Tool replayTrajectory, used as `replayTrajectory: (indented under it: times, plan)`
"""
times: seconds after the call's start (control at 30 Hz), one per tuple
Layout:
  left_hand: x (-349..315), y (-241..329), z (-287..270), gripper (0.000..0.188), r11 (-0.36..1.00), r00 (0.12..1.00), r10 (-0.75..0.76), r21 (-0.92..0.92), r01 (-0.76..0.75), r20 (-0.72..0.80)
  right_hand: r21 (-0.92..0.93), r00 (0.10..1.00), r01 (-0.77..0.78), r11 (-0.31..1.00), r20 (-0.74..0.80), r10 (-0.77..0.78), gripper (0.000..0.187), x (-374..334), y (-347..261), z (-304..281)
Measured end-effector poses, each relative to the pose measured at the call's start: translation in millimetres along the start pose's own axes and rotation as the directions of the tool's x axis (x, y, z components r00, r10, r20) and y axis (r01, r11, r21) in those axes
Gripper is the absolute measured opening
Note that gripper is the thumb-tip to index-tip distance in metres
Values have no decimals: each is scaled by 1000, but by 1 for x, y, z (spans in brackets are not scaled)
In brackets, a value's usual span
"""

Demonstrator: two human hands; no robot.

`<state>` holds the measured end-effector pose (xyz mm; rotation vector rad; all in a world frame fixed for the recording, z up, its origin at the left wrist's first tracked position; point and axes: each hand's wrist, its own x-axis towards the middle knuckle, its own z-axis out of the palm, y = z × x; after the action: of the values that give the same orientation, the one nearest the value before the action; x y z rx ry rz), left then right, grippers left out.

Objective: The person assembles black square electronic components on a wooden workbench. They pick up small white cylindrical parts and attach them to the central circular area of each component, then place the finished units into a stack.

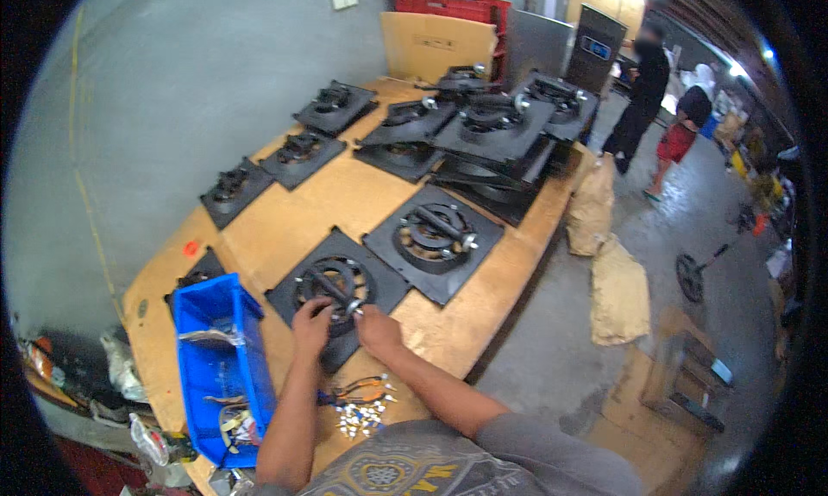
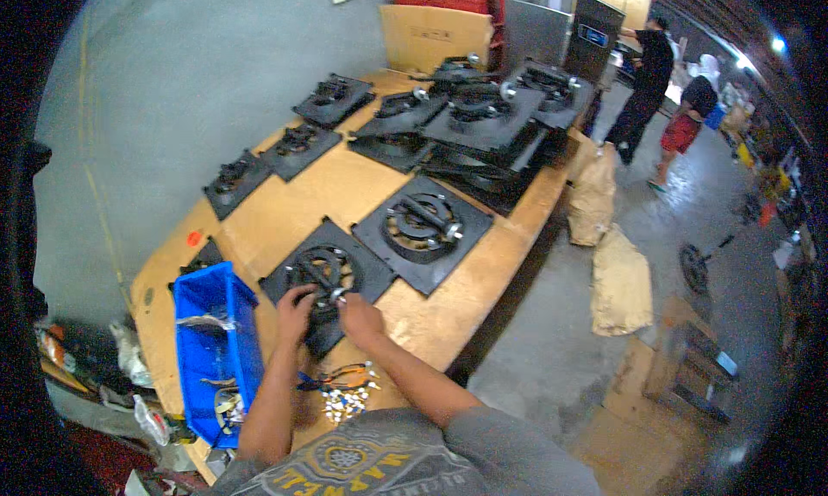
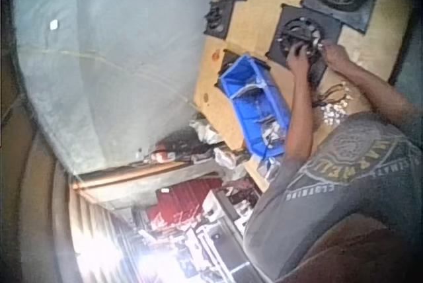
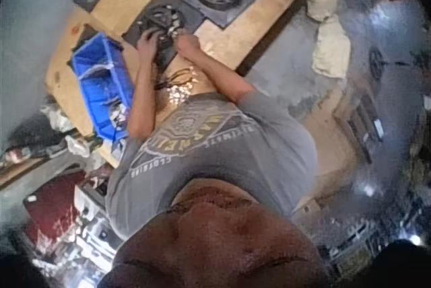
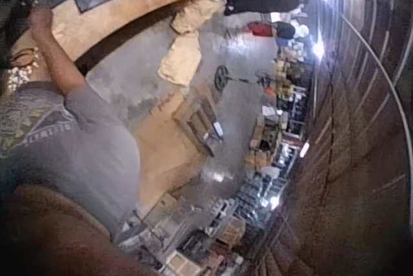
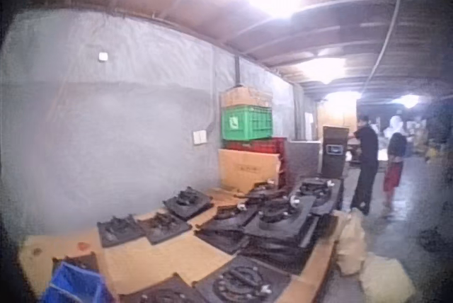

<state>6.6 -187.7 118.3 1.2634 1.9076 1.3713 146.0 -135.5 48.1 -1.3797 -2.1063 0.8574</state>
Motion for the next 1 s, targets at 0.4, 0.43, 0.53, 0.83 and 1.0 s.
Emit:
replayTrajectory:
  times: [0.4,0.43,0.53,0.83,1.0]
  plan:
    - [-158,-39,-60,14,939,967,-254,-249,237,-38,699,687,-715,-22,707,168,34,10,3,12]
    - [-168,-25,-66,14,938,948,-315,-167,303,-48,738,781,-625,256,590,206,35,15,14,17]
    - [-208,-29,-81,14,868,884,-467,-202,454,-21,268,999,-13,963,-30,21,36,9,17,20]
    - [-266,-62,-71,16,851,876,-468,-328,411,-115,697,681,-717,-10,703,206,28,13,5,6]
    - [-255,-50,-71,17,868,885,-460,-249,430,-75,650,889,-447,615,397,226,32,16,14,10]
